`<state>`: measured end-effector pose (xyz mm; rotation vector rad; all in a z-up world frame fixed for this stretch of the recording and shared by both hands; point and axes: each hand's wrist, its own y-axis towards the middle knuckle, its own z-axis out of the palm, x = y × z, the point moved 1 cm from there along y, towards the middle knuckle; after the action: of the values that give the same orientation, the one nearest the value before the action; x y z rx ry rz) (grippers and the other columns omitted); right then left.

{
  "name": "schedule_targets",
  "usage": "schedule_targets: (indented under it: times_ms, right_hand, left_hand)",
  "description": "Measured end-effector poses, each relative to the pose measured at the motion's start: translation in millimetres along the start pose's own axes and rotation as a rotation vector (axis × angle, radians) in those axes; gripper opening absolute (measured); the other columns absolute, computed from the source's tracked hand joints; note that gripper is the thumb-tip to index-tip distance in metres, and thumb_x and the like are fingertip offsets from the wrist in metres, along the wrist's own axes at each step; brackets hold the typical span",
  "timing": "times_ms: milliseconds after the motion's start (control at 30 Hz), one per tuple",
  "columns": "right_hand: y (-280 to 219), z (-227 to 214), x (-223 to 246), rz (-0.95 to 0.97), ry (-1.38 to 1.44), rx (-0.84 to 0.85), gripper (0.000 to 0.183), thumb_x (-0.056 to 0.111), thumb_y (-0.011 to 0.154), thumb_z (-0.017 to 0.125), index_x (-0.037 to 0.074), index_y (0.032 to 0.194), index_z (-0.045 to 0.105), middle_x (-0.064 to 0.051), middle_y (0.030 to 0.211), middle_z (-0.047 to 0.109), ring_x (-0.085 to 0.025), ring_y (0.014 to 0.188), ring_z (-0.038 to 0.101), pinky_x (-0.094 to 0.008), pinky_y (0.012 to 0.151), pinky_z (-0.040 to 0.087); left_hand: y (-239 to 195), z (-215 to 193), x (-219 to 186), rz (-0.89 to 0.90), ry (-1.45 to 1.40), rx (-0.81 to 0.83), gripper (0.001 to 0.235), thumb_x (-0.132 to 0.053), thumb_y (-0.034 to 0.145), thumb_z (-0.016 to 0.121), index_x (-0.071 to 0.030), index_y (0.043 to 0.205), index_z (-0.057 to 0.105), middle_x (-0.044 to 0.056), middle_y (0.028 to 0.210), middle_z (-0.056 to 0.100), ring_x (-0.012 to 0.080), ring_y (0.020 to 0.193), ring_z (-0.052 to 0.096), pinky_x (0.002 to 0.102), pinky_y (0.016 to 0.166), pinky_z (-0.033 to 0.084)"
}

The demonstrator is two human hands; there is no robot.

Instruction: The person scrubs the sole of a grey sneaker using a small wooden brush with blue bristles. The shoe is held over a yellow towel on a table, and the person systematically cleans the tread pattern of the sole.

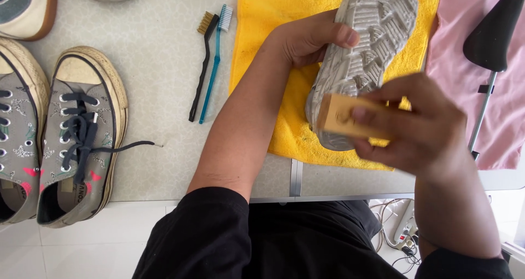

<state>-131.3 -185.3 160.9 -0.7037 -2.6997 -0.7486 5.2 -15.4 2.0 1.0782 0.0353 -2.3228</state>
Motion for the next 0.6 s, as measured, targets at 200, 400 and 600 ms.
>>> schedule_targets:
  times_ms: [200,400,600]
  right_hand:
    - [11,-9,-35,0.053,-0.113,-0.046,0.035,-0.001,0.091,0.103,-0.015,0.109,0.076,-0.034,0.111,0.064,-0.035,0.091,0.068,-0.037,0.068,0.058]
    - [3,-6,-43,0.061,-0.152,-0.127,0.032,0.006,0.104,0.095,-0.017,0.112,0.075,-0.037,0.112,0.067,-0.044,0.099,0.069,-0.046,0.076,0.055]
    - [2,5,4,-0.025,-0.306,-0.082,0.021,0.003,0.092,0.098,0.002,0.1,0.078,-0.024,0.101,0.07,-0.041,0.089,0.064,-0.049,0.071,0.053]
  left_hand:
    - [0,-7,7,0.009,-0.103,-0.033,0.061,-0.029,0.081,0.087,-0.001,0.127,0.06,0.013,0.121,0.072,0.0275,0.112,0.072,0.039,0.098,0.06]
    - [3,-7,7,-0.023,-0.134,-0.049,0.059,-0.02,0.081,0.081,-0.001,0.131,0.058,0.016,0.125,0.072,0.0295,0.115,0.072,0.043,0.099,0.063]
    - [-1,4,-4,-0.005,-0.056,0.015,0.064,-0.032,0.079,0.084,-0.002,0.129,0.059,0.015,0.121,0.072,0.0295,0.11,0.073,0.04,0.096,0.063]
